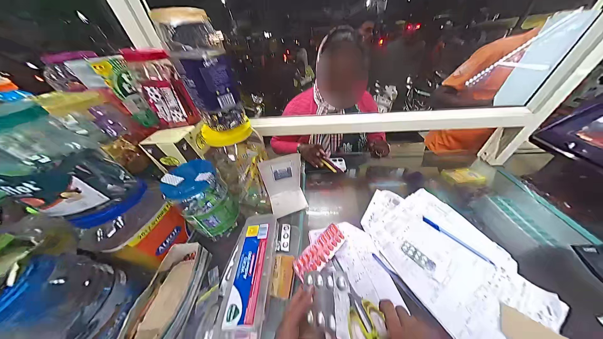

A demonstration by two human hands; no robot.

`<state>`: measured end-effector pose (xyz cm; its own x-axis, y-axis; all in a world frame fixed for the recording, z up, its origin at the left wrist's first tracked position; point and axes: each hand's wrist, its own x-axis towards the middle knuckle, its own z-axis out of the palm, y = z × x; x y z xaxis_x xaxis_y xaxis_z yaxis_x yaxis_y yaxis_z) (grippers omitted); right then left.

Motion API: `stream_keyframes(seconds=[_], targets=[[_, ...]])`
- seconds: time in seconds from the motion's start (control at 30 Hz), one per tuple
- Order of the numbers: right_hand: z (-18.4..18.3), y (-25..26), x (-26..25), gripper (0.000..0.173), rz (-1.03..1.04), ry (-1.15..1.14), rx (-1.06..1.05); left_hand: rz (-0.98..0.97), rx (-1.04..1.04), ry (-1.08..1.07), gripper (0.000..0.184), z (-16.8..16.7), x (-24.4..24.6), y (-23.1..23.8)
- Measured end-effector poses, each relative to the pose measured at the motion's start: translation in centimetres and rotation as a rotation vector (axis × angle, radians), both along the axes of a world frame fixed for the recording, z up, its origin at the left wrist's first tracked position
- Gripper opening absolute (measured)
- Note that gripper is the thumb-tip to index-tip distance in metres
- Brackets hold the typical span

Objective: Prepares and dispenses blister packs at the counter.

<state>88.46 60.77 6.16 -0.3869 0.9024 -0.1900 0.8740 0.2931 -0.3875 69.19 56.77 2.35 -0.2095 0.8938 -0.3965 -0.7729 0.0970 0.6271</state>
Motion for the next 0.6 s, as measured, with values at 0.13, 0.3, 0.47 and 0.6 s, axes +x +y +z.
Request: stream_keyframes(seconds=[0.13,0.3,0.47,0.6], targets=[[-0.1,0.0,1.4,0.048,-0.051,0.135,-0.068,0.102,-0.015,-0.103,0.028,-0.2,0.2,0.3],[-1.3,-0.6,1.8,0.040,0.028,0.284,0.130,0.122,0.007,-0.120,0.028,-0.6,0.1,0.3],[-2.1,0.4,-1.3,0.049,0.062,0.120,0.088,0.036,0.037,0.281,0.027,0.3,0.3,0.2],[0.0,2.4,-2.3,0.059,0.063,-0.083,-0.194,-0.011,0.091,0.674,0.020,0.5,-0.4,0.5]])
